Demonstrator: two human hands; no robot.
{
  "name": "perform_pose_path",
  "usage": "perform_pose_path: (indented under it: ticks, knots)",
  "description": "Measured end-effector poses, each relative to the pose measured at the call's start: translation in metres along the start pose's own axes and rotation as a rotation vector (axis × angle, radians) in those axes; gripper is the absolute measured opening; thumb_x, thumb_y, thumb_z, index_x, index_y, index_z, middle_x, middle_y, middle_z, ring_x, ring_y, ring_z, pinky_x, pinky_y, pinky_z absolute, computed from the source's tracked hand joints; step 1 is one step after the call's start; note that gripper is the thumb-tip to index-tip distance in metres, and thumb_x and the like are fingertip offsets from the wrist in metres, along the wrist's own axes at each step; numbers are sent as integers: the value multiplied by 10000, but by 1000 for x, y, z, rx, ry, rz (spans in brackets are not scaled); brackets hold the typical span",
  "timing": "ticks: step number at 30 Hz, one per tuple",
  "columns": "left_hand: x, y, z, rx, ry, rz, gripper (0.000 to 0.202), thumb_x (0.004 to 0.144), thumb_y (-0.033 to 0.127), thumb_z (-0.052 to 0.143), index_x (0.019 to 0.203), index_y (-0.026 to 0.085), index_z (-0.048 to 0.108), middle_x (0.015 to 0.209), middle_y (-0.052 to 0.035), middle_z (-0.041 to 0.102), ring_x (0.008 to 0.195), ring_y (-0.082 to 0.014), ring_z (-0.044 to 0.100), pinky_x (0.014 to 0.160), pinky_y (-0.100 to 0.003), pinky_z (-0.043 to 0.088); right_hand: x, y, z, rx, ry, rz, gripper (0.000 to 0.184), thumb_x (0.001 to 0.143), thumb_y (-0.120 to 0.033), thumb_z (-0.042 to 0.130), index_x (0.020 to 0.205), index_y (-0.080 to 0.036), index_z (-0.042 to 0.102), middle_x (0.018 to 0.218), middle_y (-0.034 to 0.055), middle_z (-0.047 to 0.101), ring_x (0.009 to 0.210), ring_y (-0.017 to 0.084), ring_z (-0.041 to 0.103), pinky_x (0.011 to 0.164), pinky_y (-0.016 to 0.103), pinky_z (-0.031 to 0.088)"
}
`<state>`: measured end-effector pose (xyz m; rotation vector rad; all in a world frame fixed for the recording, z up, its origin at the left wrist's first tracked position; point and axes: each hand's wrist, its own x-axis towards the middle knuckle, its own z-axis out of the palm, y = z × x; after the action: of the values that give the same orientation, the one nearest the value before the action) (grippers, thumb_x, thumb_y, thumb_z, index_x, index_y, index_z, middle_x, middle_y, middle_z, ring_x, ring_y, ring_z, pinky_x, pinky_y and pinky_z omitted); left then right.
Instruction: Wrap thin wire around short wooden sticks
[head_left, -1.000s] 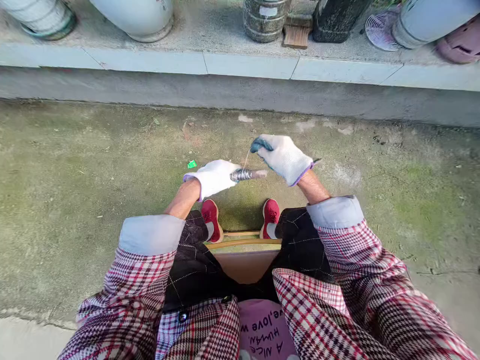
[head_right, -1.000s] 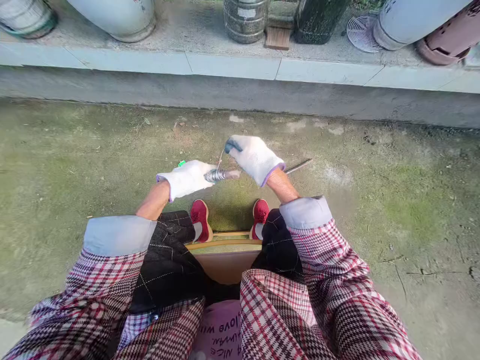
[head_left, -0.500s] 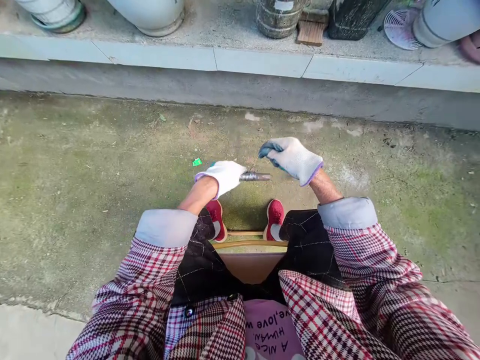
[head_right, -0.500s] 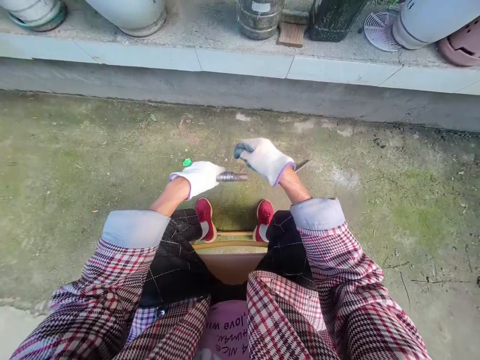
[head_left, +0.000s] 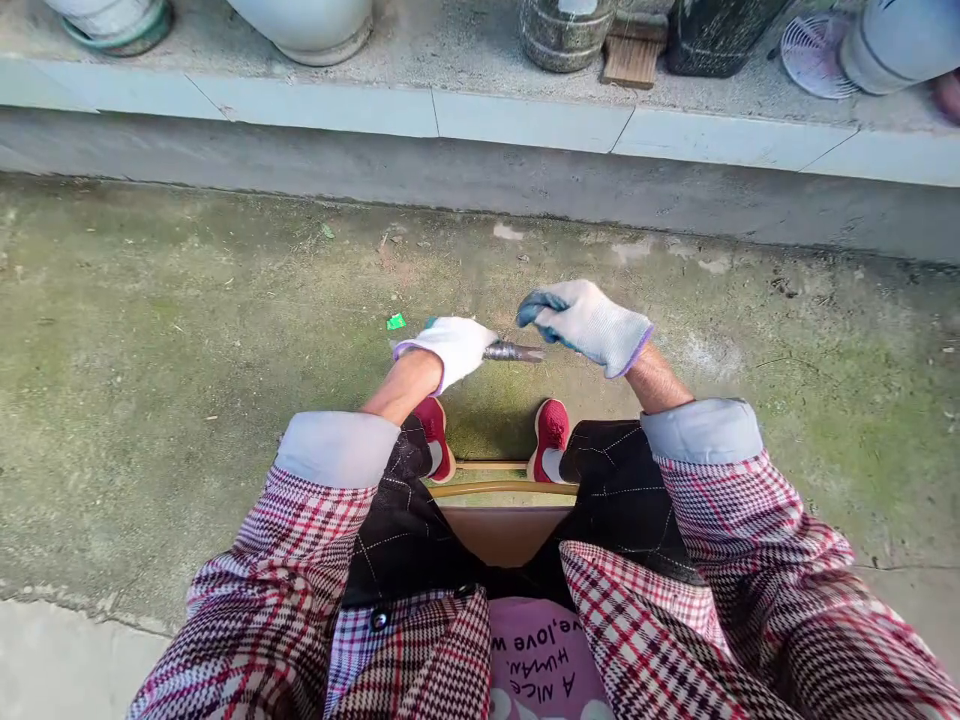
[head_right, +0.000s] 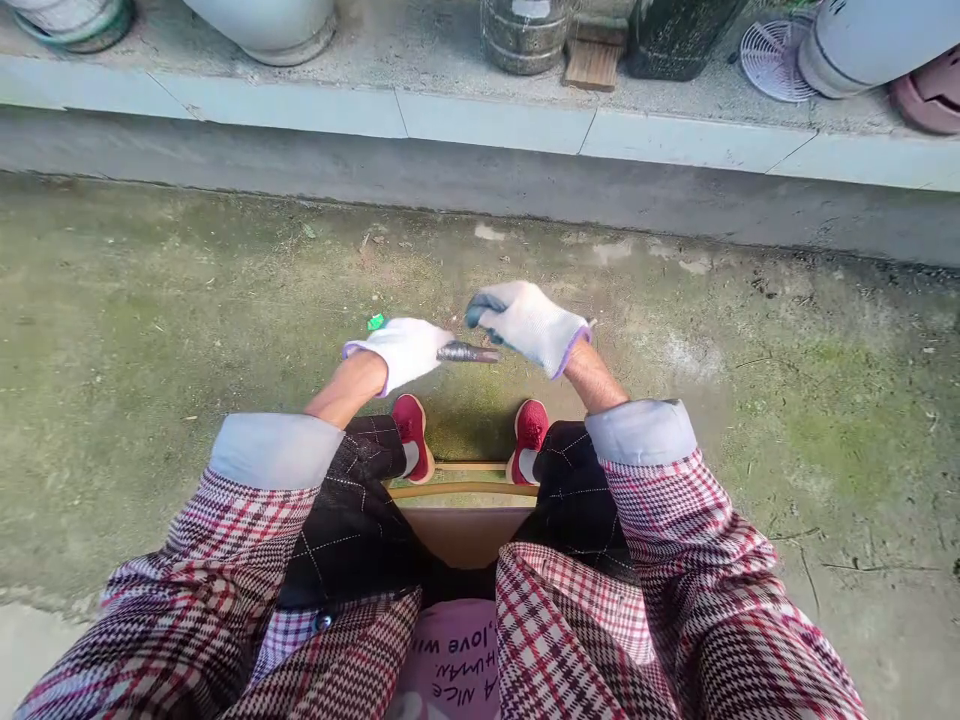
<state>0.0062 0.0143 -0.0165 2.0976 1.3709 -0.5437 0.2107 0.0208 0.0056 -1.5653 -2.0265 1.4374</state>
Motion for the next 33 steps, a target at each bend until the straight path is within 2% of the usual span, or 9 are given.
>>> perform_pose_path:
  ticks: [4, 8, 12, 16, 19, 23, 27, 30, 33]
  knots:
    - [-3, 9, -7, -317, 170, 159, 341, 875, 336, 564, 1152, 219, 723, 921, -60, 755, 762, -199, 688, 692, -280, 510, 14, 22, -12, -4, 129, 46, 239, 846, -156, 506, 931, -147, 730, 760, 43, 649, 623, 136, 535, 598, 278, 457]
    - [5, -7, -16, -436, 374, -30, 401, 911, 292, 516, 1270, 175, 652, 1004, -72, 743, 773, -163, 676, 699, -246, 521, 6, 8, 10, -79, -89, 7, 225, 863, -210, 533, 931, -149, 739, 687, 3, 623, 582, 107, 523, 569, 245, 420]
    - [10, -12, -4, -58, 151, -124, 321, 898, 297, 534, 1155, 228, 713, 982, -105, 752, 929, -259, 714, 802, -321, 527, -8, -14, 15, -2, -174, -63, 225, 840, -213, 545, 922, -138, 741, 725, 5, 651, 581, 90, 528, 532, 216, 401]
    - [4, 2, 6, -16, -16, 82, 267, 872, 304, 551, 1047, 240, 742, 900, -87, 751, 828, -250, 715, 739, -329, 523, 0, 0, -12, -5, 92, 28, 247, 817, -139, 518, 924, -126, 740, 706, 19, 639, 588, 106, 517, 537, 231, 418]
    - [1, 4, -3, -355, 200, 189, 297, 870, 315, 569, 1101, 194, 711, 901, -65, 744, 740, -184, 682, 671, -278, 519, 10, 16, -22, -50, 187, 100, 242, 825, -123, 521, 926, -133, 741, 715, 33, 639, 612, 124, 530, 557, 248, 432]
    - [3, -9, -16, -610, 443, 10, 365, 917, 268, 506, 1235, 146, 637, 1029, -96, 735, 703, -145, 659, 643, -255, 526, 6, 6, -2, -131, -84, 75, 230, 841, -168, 557, 944, -151, 762, 652, 9, 614, 559, 106, 511, 509, 228, 392]
    - [5, -11, -9, -168, 289, -138, 312, 916, 259, 525, 1177, 204, 686, 968, -106, 746, 890, -243, 710, 766, -318, 526, -9, -16, 8, 59, -248, -10, 277, 842, -194, 546, 1013, -137, 757, 670, -10, 601, 497, 72, 463, 459, 214, 354]
    - [1, 1, -2, 43, 82, -2, 298, 900, 262, 522, 1116, 229, 724, 948, -120, 752, 911, -301, 721, 776, -370, 517, -8, -12, -6, 75, -50, 28, 262, 835, -194, 544, 970, -117, 755, 645, -2, 571, 503, 80, 446, 445, 223, 339]
    - [-2, 8, -3, -69, 125, 161, 306, 903, 309, 533, 1136, 251, 723, 952, -80, 756, 860, -260, 712, 763, -346, 512, 4, 5, -15, 52, 80, 122, 247, 835, -176, 546, 967, -125, 749, 635, 8, 571, 500, 89, 432, 427, 222, 337]
